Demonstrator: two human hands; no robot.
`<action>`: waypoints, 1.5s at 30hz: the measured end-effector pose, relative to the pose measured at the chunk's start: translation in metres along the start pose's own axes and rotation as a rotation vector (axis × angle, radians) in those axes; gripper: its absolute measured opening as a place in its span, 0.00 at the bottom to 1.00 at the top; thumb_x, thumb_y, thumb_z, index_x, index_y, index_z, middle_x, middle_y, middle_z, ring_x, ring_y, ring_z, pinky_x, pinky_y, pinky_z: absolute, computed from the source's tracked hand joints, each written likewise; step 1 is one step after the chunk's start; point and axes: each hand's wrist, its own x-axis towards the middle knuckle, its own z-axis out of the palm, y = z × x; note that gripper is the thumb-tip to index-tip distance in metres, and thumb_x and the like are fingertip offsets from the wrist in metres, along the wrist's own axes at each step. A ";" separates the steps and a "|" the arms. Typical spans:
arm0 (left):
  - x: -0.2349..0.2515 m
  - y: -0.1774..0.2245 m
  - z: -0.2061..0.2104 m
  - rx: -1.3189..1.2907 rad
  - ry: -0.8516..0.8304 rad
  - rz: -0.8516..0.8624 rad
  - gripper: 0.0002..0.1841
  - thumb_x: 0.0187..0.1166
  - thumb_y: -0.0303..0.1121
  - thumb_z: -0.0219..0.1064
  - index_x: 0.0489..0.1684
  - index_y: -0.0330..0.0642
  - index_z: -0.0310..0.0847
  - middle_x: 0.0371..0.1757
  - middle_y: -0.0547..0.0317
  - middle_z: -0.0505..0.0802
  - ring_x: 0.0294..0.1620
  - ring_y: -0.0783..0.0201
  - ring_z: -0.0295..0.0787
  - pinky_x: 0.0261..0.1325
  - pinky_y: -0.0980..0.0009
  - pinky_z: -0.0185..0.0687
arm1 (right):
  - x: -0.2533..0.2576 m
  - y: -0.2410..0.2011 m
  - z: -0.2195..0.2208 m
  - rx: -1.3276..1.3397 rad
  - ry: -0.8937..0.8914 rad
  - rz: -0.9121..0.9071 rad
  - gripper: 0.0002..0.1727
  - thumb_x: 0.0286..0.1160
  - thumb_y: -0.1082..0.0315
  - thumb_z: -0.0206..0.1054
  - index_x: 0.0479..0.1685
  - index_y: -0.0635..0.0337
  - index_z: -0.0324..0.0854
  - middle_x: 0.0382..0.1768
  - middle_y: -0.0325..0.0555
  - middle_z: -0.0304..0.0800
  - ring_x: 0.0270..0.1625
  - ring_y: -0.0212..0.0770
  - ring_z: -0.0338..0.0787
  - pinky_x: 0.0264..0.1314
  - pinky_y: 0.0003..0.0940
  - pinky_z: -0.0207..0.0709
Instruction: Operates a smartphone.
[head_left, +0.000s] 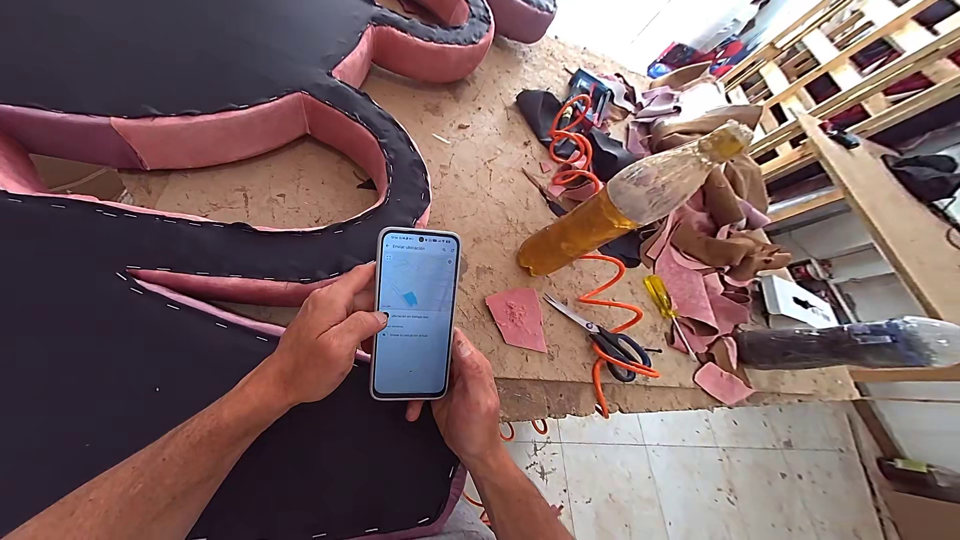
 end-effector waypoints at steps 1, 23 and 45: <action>0.000 0.000 0.000 -0.003 -0.001 -0.002 0.27 0.79 0.27 0.48 0.80 0.44 0.72 0.49 0.61 0.97 0.38 0.67 0.95 0.32 0.71 0.90 | 0.000 0.000 0.000 -0.004 0.001 -0.002 0.27 0.93 0.46 0.42 0.60 0.55 0.81 0.39 0.53 0.92 0.21 0.41 0.90 0.17 0.35 0.86; 0.000 0.001 0.002 0.015 -0.004 -0.018 0.33 0.69 0.27 0.58 0.82 0.43 0.68 0.46 0.62 0.97 0.38 0.68 0.94 0.33 0.72 0.90 | -0.002 0.001 0.001 -0.050 0.030 -0.005 0.27 0.92 0.46 0.42 0.59 0.55 0.82 0.40 0.53 0.91 0.22 0.41 0.90 0.17 0.35 0.86; 0.001 -0.005 0.000 -0.097 0.005 0.022 0.26 0.85 0.31 0.41 0.79 0.41 0.73 0.46 0.56 0.94 0.31 0.65 0.91 0.28 0.71 0.88 | -0.001 0.000 0.000 0.042 0.001 0.001 0.28 0.92 0.46 0.44 0.61 0.55 0.82 0.42 0.54 0.92 0.23 0.41 0.91 0.18 0.34 0.86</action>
